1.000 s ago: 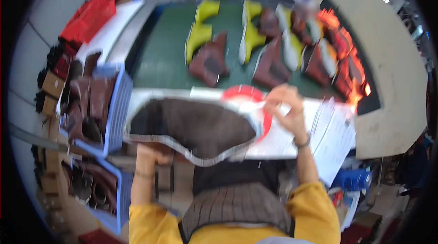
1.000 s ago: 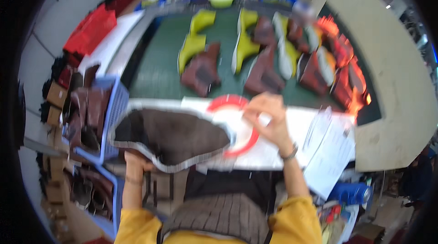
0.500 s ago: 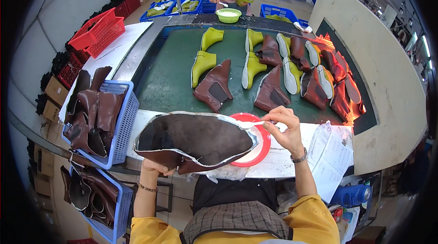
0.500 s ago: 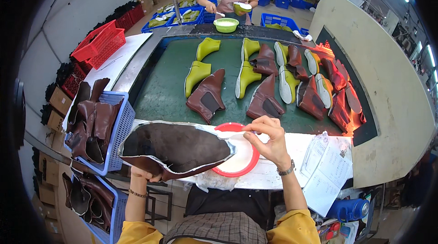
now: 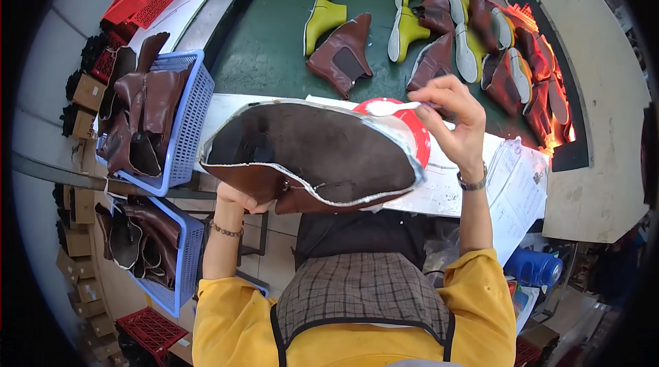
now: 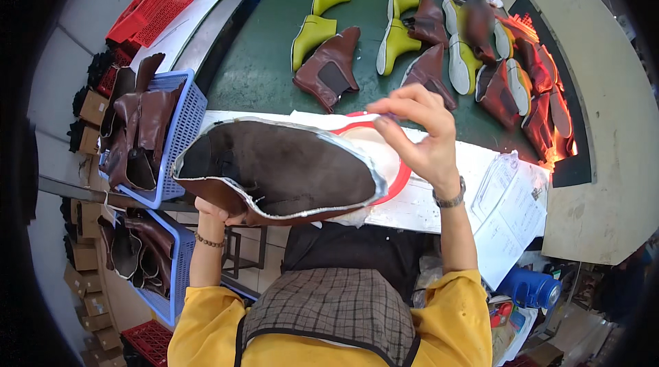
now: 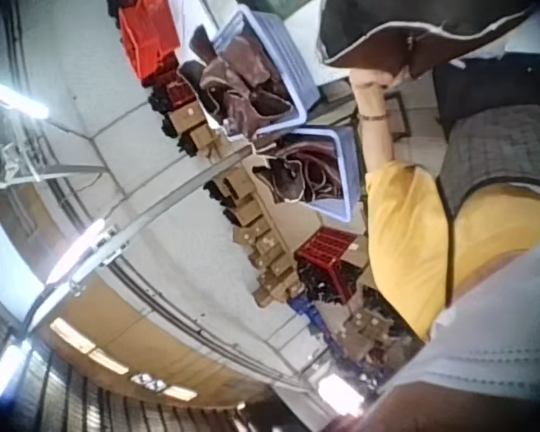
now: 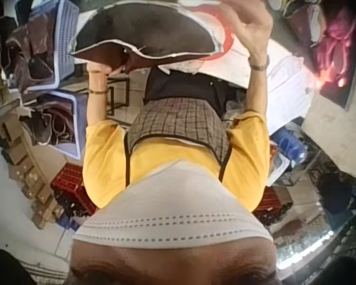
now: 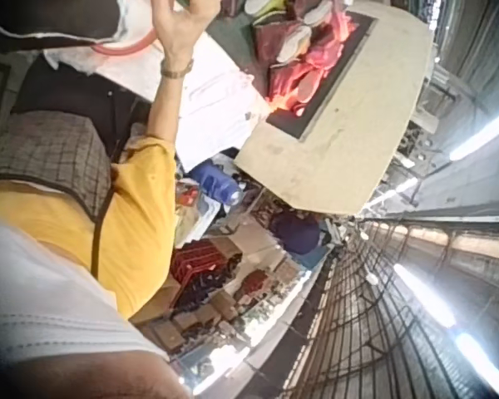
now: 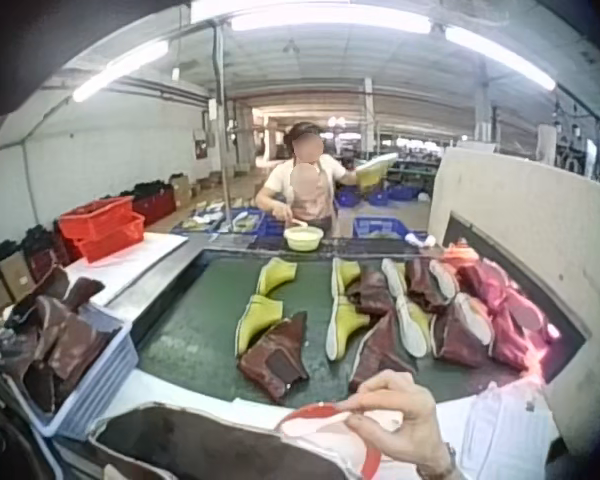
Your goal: Applying a white liquid adhesive to the edges of shoe uppers using a small brush or applicator.
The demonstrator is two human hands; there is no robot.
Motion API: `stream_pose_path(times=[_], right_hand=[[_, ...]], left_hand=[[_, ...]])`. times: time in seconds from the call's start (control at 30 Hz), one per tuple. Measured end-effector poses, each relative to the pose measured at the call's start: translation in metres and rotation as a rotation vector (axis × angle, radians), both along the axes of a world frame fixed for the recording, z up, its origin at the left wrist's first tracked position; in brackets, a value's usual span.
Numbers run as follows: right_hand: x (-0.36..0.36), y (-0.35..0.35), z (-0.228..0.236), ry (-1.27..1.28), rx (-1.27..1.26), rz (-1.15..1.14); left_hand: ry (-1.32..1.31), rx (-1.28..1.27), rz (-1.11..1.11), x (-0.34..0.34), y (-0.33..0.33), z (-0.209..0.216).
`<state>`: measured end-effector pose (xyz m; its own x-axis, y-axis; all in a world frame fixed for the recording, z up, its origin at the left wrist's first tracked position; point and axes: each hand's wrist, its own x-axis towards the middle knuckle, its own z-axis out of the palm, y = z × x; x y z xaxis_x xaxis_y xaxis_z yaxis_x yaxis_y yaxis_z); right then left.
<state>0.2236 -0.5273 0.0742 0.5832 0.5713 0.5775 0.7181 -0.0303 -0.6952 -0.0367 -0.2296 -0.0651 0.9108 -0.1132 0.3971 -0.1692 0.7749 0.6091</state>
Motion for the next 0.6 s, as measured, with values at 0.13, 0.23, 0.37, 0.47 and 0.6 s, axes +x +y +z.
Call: stream_pose_path(times=[0.13, 0.23, 0.37, 0.47, 0.6], right_hand=[[0.003, 0.024, 0.004, -0.142, 0.005, 0.151], [0.007, 0.013, -0.009, -0.113, -0.040, 0.142], [0.003, 0.001, -0.009, -0.044, -0.082, 0.135], [0.001, 0.014, 0.003, -0.099, -0.033, 0.154], [0.004, 0.026, 0.016, -0.176, -0.020, 0.145]], left_hand=[[-0.087, -0.009, -0.053, -0.009, -0.008, -0.017], [-0.173, -0.005, -0.091, -0.030, -0.008, -0.033], [-0.249, -0.029, -0.154, -0.017, -0.001, -0.036], [-0.256, -0.075, -0.215, 0.009, 0.000, -0.044], [-0.280, -0.128, -0.259, 0.016, -0.007, -0.056]])
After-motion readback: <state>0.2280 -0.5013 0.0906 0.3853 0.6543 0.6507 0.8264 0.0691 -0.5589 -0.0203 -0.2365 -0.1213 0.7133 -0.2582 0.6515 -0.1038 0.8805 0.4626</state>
